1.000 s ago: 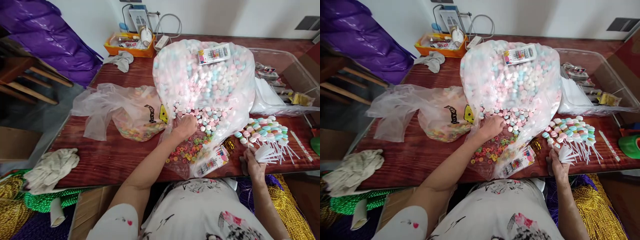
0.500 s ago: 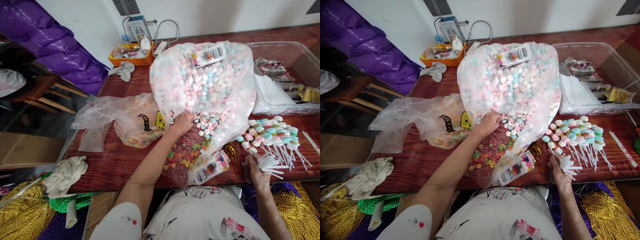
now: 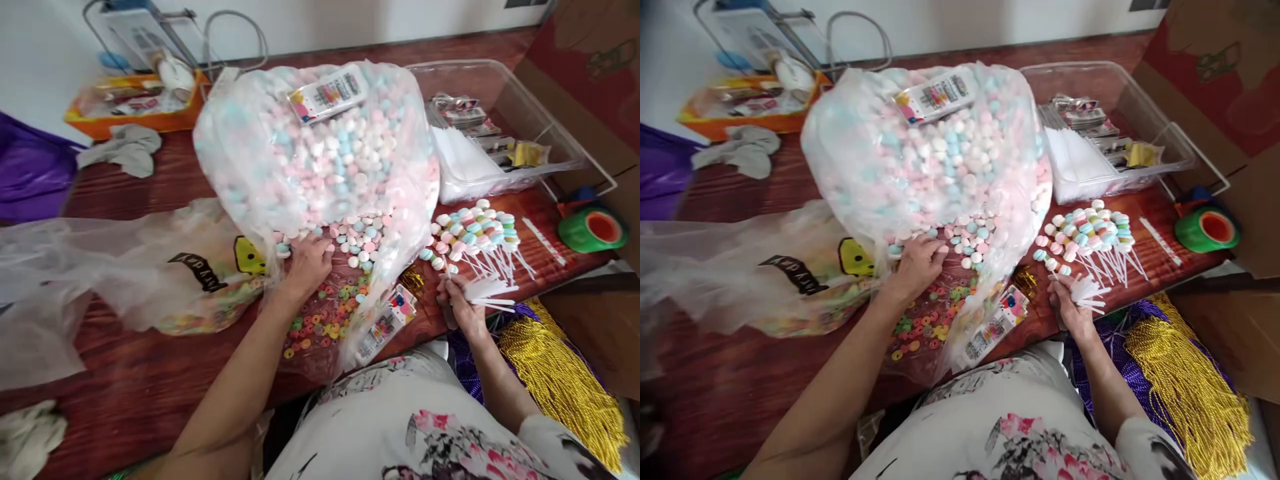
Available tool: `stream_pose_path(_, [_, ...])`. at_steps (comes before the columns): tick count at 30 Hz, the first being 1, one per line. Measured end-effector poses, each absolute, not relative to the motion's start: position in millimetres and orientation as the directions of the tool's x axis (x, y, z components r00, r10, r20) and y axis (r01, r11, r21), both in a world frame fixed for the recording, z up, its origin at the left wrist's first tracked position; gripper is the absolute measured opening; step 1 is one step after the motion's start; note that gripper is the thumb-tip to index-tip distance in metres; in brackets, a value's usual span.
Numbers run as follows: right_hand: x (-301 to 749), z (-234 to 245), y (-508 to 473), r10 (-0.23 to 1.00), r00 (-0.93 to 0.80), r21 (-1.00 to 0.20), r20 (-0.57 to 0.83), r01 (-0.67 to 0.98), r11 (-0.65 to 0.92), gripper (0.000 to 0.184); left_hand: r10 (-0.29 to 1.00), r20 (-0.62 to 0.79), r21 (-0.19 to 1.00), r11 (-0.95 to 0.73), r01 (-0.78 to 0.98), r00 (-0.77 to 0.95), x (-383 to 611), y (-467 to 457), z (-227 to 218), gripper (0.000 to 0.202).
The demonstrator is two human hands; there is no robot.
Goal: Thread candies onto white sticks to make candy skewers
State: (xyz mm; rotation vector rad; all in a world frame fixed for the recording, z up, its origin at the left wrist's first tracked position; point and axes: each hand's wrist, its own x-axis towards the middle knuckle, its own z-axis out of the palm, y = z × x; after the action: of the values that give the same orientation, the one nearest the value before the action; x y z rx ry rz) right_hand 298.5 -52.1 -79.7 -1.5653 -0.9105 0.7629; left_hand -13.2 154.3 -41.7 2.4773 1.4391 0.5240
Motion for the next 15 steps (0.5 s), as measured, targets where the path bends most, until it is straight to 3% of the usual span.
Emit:
stream_pose_path(3, [299, -74, -53, 0.873, 0.488, -0.994, -0.017, 0.087, -0.068, 0.036, 0.88, 0.113, 0.385, -0.467, 0.796, 0.462, -8, 150, -36, 0.026])
stream_pose_path(6, [294, -59, -67, 0.872, 0.49, -0.992, 0.014, 0.113, -0.047, 0.034, 0.923, 0.12, 0.604, -0.36, 0.711, 0.365, -6, 129, -20, 0.021])
stream_pose_path(8, [285, -45, -76, 0.901, 0.434, -0.984, 0.026, 0.172, -0.055, 0.032, 0.965, 0.129, 0.845, -0.228, 0.484, 0.23, -7, 108, -7, 0.028])
stream_pose_path(10, [271, -29, -79, 0.979, 0.202, -0.956, 0.01, 0.288, -0.05, 0.028, 0.987, 0.067, 0.986, -0.087, 0.139, 0.144, -8, 86, 4, 0.044])
stream_pose_path(12, [251, -16, -75, 0.996, 0.064, -0.924, 0.066, 0.381, 0.037, 0.025, 0.994, 0.006, 0.992, 0.008, -0.13, 0.11, -10, 64, 13, 0.046])
stream_pose_path(15, [220, -4, -61, 0.985, -0.034, -0.903, 0.166, 0.395, 0.166, 0.03, 0.999, -0.021, 0.953, 0.035, -0.302, 0.048, -15, 39, 22, 0.038])
